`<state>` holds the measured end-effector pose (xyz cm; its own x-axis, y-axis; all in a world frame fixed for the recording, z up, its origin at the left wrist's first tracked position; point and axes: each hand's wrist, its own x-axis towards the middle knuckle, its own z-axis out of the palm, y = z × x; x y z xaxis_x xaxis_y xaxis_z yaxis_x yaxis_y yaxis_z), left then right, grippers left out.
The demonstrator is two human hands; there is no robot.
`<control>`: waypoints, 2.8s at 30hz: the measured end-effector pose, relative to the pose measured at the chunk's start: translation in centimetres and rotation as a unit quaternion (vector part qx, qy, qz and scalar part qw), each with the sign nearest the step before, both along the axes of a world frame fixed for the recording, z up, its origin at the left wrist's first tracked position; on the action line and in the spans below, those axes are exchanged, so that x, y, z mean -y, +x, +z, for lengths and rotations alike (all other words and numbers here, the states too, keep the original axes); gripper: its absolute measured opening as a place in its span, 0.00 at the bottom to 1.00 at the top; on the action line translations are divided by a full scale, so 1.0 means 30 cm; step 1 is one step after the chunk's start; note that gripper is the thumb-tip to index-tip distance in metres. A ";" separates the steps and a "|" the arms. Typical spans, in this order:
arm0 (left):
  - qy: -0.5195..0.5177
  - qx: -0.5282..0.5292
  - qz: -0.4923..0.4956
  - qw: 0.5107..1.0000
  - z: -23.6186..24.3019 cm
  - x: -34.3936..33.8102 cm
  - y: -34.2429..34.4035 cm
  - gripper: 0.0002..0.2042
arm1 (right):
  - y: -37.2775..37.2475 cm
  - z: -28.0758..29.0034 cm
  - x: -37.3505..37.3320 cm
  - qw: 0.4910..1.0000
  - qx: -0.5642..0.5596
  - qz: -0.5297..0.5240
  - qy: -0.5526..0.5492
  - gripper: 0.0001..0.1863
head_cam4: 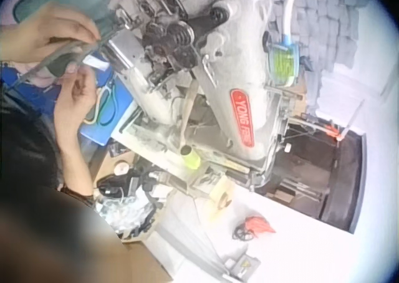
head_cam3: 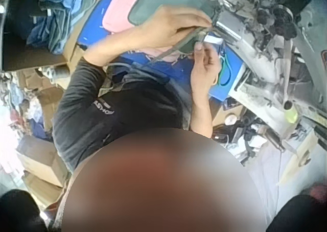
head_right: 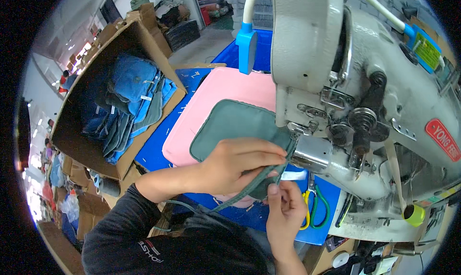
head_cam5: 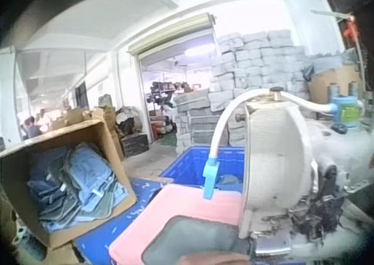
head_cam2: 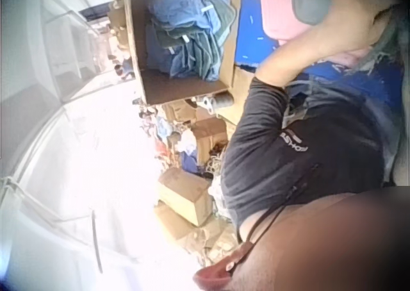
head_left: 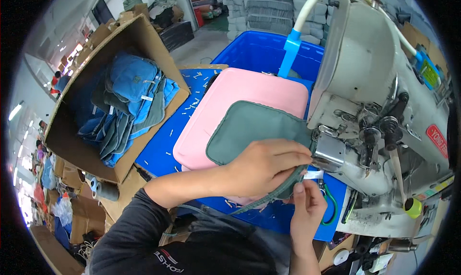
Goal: Sewing and trimming a small green leather bag using an industrial sewing machine.
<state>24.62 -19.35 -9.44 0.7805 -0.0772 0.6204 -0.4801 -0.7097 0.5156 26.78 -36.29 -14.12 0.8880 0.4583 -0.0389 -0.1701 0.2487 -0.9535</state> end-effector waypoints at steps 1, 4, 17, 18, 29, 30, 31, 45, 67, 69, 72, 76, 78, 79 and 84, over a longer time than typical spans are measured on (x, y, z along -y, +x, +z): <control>-0.014 0.004 0.011 1.000 0.000 0.000 -0.002 0.12 | -0.007 -0.005 -0.004 1.000 -0.001 -0.003 0.001 0.06; -0.017 0.009 0.007 1.000 -0.004 -0.004 -0.014 0.12 | -0.021 -0.018 -0.026 0.996 0.050 -0.067 0.010 0.07; 0.176 0.078 -0.038 0.981 -0.001 0.033 -0.071 0.16 | -0.018 -0.011 -0.017 0.995 0.046 -0.070 0.049 0.07; 0.188 0.081 -0.035 0.978 -0.004 0.038 -0.068 0.16 | -0.011 -0.010 -0.018 0.995 0.046 -0.070 0.049 0.07; 0.186 0.061 -0.001 0.981 0.005 0.035 -0.026 0.12 | 0.087 0.008 -0.052 0.996 0.065 -0.061 0.020 0.06; 0.196 0.068 0.004 0.978 0.007 0.035 -0.021 0.12 | 0.093 0.011 -0.055 0.996 0.066 -0.060 0.019 0.06; 0.195 0.068 0.006 0.978 0.009 0.035 -0.015 0.12 | 0.098 0.016 -0.057 0.996 0.060 -0.057 0.026 0.07; 0.173 0.057 0.010 0.983 0.013 0.034 0.009 0.13 | 0.089 0.025 -0.048 0.992 -0.021 -0.046 0.117 0.15; 0.099 0.018 0.042 0.994 -0.001 0.038 0.003 0.13 | 0.133 0.006 -0.041 0.997 0.074 0.010 0.011 0.03; 0.087 0.036 0.030 0.995 -0.008 0.025 0.008 0.15 | 0.124 0.009 -0.044 0.994 0.107 0.018 0.001 0.03; 0.162 0.060 0.009 0.985 -0.010 0.016 0.012 0.15 | 0.125 -0.009 -0.050 0.989 0.150 -0.001 -0.015 0.04; 0.193 0.060 0.010 0.979 -0.003 0.010 0.013 0.15 | 0.135 -0.008 -0.066 0.984 0.173 -0.001 -0.038 0.06; 0.209 0.057 -0.001 0.976 -0.005 -0.001 0.028 0.14 | 0.140 -0.004 -0.081 0.987 0.156 -0.029 -0.029 0.09; 0.209 0.057 0.001 0.976 -0.004 -0.005 0.034 0.14 | 0.145 -0.010 -0.082 0.987 0.156 -0.028 -0.028 0.09; 0.179 0.064 -0.009 0.982 -0.010 -0.005 0.044 0.15 | 0.153 -0.024 -0.079 0.983 0.160 -0.035 -0.081 0.05</control>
